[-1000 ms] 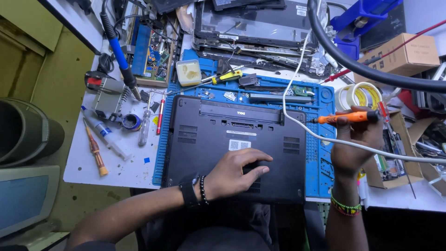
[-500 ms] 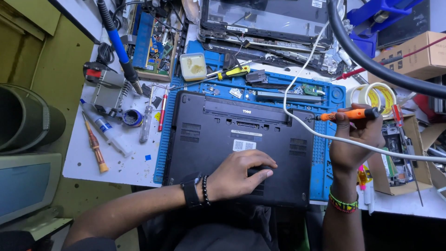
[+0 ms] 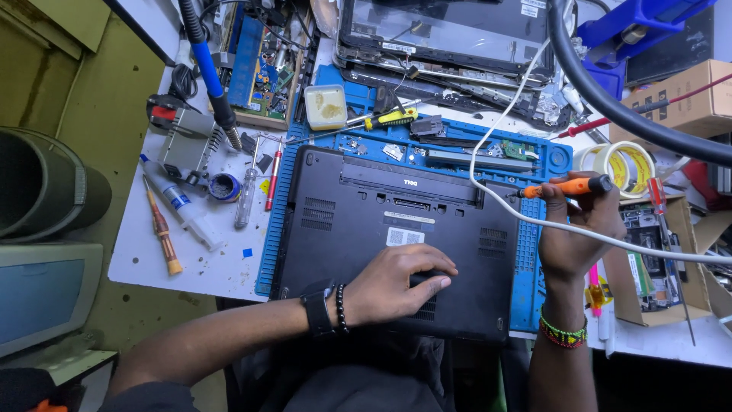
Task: Finalizing the assembly of a laptop by attaching and screwing in the back cover.
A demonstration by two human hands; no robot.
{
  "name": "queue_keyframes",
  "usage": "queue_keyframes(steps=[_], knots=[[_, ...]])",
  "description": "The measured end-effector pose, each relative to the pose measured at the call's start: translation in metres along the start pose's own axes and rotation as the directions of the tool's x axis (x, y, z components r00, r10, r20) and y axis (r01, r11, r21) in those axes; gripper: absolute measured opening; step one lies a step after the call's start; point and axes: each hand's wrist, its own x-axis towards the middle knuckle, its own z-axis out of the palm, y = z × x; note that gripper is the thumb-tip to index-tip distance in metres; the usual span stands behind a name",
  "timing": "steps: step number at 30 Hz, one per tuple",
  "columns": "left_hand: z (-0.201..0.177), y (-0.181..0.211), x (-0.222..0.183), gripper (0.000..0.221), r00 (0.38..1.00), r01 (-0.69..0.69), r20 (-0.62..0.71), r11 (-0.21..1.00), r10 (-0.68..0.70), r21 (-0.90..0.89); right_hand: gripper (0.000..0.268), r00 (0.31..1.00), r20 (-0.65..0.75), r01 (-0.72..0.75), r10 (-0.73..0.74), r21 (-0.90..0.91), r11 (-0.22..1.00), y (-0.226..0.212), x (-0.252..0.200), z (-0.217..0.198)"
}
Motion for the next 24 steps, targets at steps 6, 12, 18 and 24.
queue_keyframes(steps=[6,12,18,24], knots=[[0.005,-0.005,0.012,0.026,0.998,0.023,0.052,0.995,-0.028,0.093,0.038,0.996,0.083,0.044,-0.038,-0.074,0.996,0.002,0.007,-0.007],[0.02,0.002,0.082,0.049,0.974,0.054,0.187,0.934,-0.127,0.354,0.036,0.965,0.042,0.262,-0.261,-0.283,0.923,0.034,0.008,0.006],[0.058,-0.075,0.167,0.028,0.975,-0.161,-0.09,0.929,0.201,0.333,0.052,0.958,-0.081,0.254,-0.276,-0.215,0.943,0.059,0.012,0.016],[0.046,-0.059,0.171,0.014,0.962,-0.226,-0.112,0.955,0.25,0.193,0.039,0.966,0.068,0.259,-0.251,-0.336,0.906,0.064,0.006,0.009]])
